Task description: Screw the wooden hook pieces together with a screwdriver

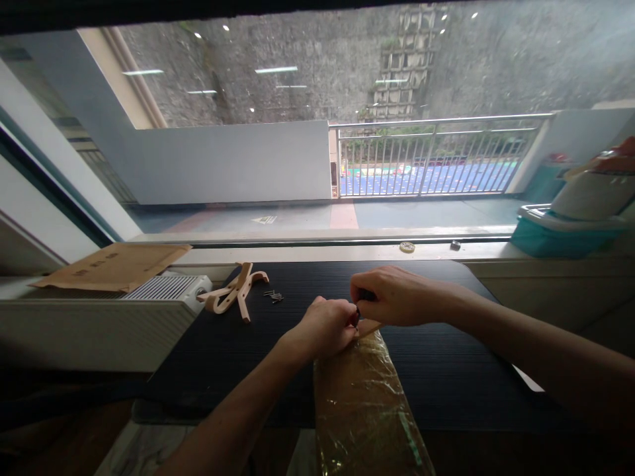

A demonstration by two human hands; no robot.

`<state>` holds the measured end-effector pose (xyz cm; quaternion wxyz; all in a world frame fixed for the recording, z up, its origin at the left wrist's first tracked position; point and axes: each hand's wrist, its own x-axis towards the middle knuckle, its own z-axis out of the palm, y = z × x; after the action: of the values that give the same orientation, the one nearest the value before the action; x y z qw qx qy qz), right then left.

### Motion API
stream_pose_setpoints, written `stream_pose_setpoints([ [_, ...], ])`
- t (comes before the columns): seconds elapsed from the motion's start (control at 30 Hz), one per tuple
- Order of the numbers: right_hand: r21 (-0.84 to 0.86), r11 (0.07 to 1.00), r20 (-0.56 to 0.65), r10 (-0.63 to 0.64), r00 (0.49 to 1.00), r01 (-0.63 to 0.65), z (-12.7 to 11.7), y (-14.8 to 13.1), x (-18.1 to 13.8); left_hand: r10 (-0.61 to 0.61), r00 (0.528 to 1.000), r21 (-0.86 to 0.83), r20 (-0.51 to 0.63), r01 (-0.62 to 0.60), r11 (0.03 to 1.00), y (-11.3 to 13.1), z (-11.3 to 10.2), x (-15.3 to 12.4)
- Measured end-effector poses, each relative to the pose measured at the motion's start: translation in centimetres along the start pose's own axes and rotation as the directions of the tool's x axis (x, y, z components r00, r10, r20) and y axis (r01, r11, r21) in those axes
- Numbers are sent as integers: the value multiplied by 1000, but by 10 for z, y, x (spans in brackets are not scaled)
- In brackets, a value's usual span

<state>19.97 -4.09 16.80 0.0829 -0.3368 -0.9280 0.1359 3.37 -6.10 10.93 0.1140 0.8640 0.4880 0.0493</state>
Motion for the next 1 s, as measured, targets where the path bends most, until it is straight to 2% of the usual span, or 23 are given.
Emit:
stream_pose_setpoints([
  [0.1, 24, 1000, 59, -18, 998, 17, -4, 2, 5, -7, 1000, 8, -5, 7, 1000, 0, 2, 1],
  [0.23, 19, 999, 126, 35, 991, -38, -9, 3, 10, -11, 1000, 16, -12, 11, 1000, 3, 4, 1],
  [0.43, -95, 993, 122, 87, 989, -76, -14, -6, 13, -5, 999, 68, -45, 8, 998, 3, 7, 3],
  [0.53, -135, 990, 164, 56, 985, -34, -21, -10, 12, -4, 999, 42, -52, 6, 999, 2, 7, 2],
  [0.7, -108, 992, 228, -32, 973, 58, -31, -9, 12, -11, 1000, 28, -27, 12, 1000, 3, 5, 2],
  [0.9, -117, 989, 211, 111, 971, -88, -28, -5, 11, -20, 998, 47, -64, 23, 999, 2, 8, 3],
  [1.0, -146, 986, 197, 103, 975, -75, -29, -5, 12, -15, 998, 60, -54, 18, 998, 2, 8, 3],
])
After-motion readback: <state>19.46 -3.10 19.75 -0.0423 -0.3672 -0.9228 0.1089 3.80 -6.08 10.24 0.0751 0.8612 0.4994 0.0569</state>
